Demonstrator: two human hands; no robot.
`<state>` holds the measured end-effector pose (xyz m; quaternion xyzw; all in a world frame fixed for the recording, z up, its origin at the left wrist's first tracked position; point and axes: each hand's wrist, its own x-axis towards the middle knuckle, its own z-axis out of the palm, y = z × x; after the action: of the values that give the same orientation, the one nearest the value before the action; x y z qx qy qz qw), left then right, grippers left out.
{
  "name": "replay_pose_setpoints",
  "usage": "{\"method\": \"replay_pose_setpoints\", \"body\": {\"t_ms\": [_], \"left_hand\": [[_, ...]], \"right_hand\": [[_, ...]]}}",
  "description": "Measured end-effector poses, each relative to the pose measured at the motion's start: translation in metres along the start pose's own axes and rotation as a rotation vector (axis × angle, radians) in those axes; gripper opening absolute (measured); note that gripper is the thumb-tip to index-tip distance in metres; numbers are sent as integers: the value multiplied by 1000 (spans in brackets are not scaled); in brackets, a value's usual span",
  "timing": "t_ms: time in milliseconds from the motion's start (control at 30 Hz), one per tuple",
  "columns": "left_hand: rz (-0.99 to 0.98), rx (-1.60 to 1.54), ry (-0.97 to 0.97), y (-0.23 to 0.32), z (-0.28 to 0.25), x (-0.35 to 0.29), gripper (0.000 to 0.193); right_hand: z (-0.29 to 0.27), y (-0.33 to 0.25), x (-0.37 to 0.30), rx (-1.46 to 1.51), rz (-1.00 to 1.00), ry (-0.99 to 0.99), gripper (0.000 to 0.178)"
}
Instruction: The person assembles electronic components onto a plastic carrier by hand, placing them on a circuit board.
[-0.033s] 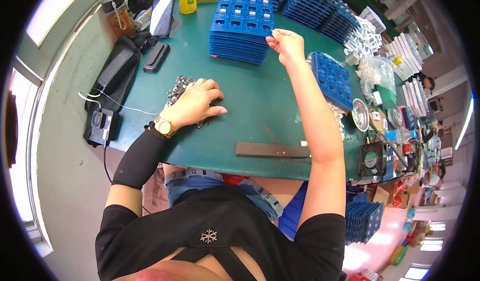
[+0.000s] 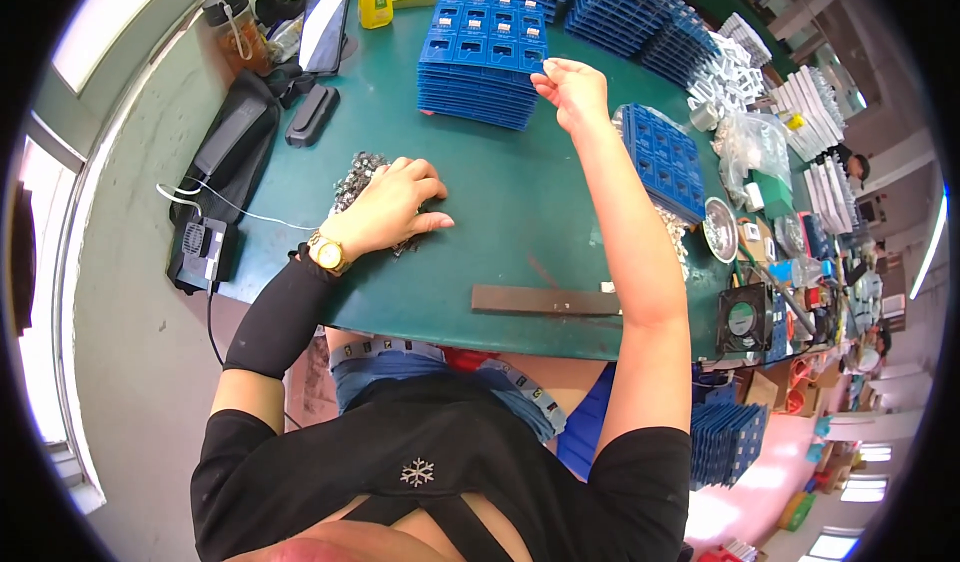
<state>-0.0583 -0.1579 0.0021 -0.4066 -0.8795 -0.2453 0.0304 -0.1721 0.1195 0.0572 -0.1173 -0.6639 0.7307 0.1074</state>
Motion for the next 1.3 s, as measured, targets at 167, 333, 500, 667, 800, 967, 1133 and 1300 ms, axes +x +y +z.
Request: {"method": "replay_pose_setpoints", "body": {"t_ms": [167, 333, 500, 667, 800, 967, 1133, 1300], "left_hand": [[5, -3, 1, 1, -1, 1, 36], [14, 1, 8, -1, 0, 0, 35], [4, 1, 1, 0, -2, 0, 33], [2, 20, -11, 4, -2, -2, 31], [-1, 9, -16, 4, -2, -3, 31], [-4, 18, -32, 5, -4, -5, 32], [1, 91, -30, 16, -8, 2, 34], [-164, 198, 45, 13, -7, -6, 31]], "right_hand": [[0, 1, 2, 43, 16, 5, 19], [4, 0, 0, 45, 17, 7, 17], [5, 5, -2, -332, -179, 40, 15], [-3, 17, 6, -497, -397, 38, 19], [-7, 17, 7, -619, -423, 34, 20], [-13, 7, -10, -722, -536, 88, 23], [-105, -19, -30, -995, -688, -18, 35], [-216, -6, -56, -1534, -223, -71, 80]]}}
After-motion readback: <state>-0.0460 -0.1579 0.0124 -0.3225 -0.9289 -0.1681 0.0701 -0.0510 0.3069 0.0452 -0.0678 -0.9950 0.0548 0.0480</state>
